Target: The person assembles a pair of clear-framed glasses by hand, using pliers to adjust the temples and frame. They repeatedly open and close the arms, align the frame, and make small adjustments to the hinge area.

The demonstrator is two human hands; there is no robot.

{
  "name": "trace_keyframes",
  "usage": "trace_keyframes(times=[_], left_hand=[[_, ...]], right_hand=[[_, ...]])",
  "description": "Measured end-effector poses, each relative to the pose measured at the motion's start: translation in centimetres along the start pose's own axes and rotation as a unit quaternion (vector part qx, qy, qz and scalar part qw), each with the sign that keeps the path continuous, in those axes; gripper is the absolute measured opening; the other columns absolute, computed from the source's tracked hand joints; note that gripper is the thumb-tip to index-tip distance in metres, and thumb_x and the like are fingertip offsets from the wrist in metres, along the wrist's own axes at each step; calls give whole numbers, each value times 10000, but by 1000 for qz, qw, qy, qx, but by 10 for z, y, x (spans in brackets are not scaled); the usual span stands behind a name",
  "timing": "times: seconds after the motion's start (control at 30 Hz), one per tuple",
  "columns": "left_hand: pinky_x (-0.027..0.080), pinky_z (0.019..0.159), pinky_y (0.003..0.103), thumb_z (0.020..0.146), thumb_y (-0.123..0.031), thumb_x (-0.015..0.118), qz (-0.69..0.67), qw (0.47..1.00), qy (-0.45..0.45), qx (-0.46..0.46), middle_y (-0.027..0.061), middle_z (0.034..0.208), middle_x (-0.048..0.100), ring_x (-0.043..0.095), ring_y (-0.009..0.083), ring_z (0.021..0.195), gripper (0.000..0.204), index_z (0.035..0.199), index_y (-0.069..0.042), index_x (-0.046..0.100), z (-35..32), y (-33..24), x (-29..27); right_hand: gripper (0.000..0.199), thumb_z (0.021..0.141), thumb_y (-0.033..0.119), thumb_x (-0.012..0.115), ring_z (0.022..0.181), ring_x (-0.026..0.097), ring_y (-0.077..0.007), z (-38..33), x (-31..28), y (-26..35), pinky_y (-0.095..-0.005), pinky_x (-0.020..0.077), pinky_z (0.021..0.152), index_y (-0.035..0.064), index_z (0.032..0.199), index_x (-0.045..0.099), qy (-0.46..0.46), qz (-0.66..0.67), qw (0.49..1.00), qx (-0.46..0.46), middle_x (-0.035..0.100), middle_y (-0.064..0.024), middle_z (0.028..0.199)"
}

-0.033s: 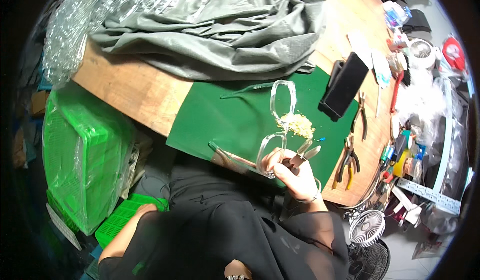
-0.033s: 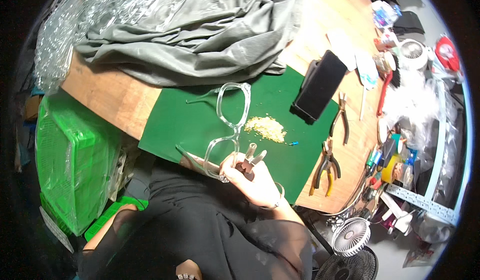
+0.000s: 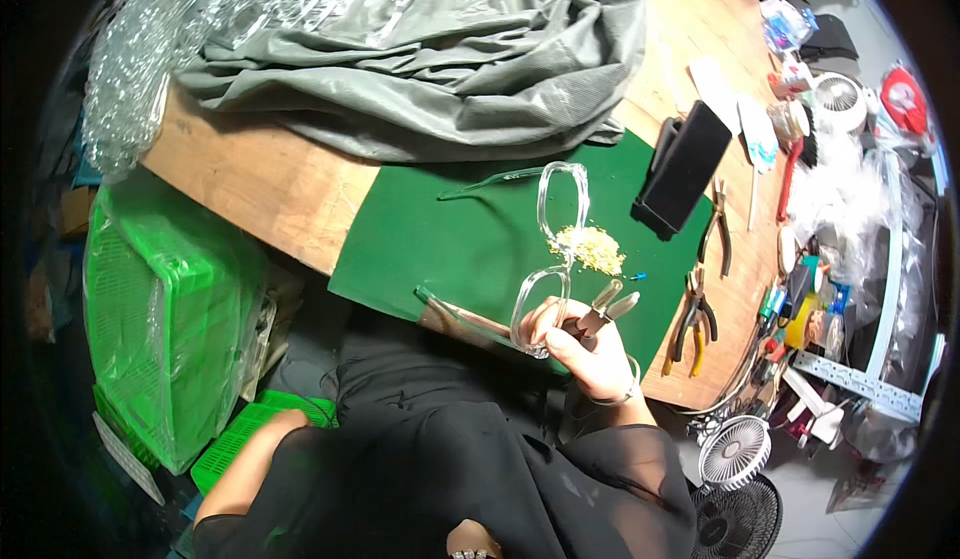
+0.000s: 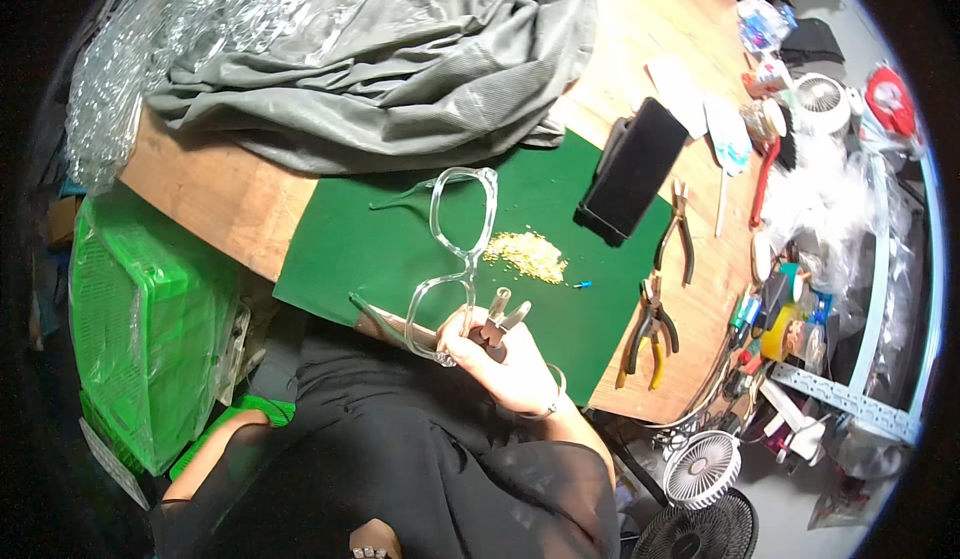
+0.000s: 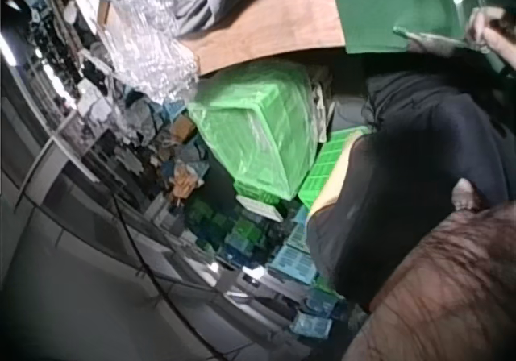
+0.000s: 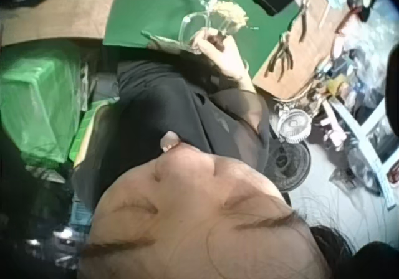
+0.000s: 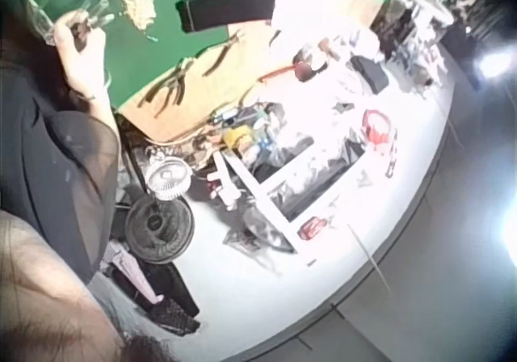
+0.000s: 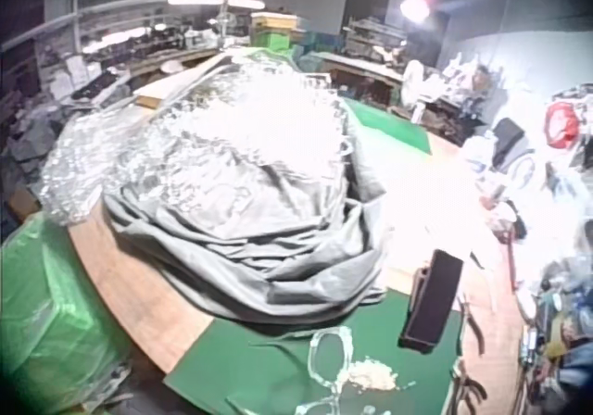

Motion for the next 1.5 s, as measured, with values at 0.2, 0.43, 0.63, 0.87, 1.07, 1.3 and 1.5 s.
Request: trace_keyframes(times=[0.2,0.43,0.63,0.87,1.07,1.3,1.5], left_hand=[[499,715,426,821,-175,569,104,941,-317,49,236,827,638,635,376,782,229,892,33,636,-68,-51,-127],[346,1013,352,799,-289,686,-134,767,-236,581,154,1273,498,466,270,1198,667,1325,5,400,-105,-284,-105],[404,967,338,974,-208,447,-395,697,-71,595,161,1196,549,558,208,1080,407,1247,94,435,-91,-322,-77],[484,768,217,815,61,590,-353,699,-119,610,178,1119,576,624,145,897,556,1309,73,334,-108,-319,-85],[482,768,214,762,109,617,-400,700,-185,562,184,1136,570,618,98,784,761,1370,28,166,-99,-313,-89],[512,684,267,657,117,649,-391,642,-194,631,219,1150,508,580,107,693,1100,1437,-104,-94,-105,-317,-89],[514,833,349,712,122,676,-264,653,-199,682,268,1194,520,648,248,924,1012,1414,-49,-32,-116,-312,-87]], right_hand=[[277,827,266,627,802,506,-197,-3,1,-6,-323,403,772,0,779,567,-11,27,1000,-1,548,-95,789],[93,865,113,570,761,499,-122,-2,23,11,-273,416,718,24,846,552,41,-47,996,-56,552,-45,808],[244,705,33,634,725,551,-285,-22,0,15,-359,458,662,47,940,570,-91,-400,896,-169,537,-119,778],[580,662,88,686,827,534,-288,-23,-39,-8,-372,433,760,-17,1198,489,-178,-647,731,-121,509,-143,1101],[585,658,114,677,796,527,-261,-19,-28,-18,-350,431,734,10,1208,507,-166,-700,690,-78,512,-122,1196],[174,721,43,627,748,538,-326,0,-55,-1,-410,433,683,39,881,558,-244,-562,784,-100,552,-136,768],[161,704,47,623,749,552,-286,18,-52,-15,-394,413,664,68,857,579,-228,-597,762,-110,542,-96,770]])
Point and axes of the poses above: each hand's wrist, its own z-axis towards the middle knuckle, its own x-axis out of the palm, y = z × x, the point moved 5 cm from there along z, towards the middle knuckle
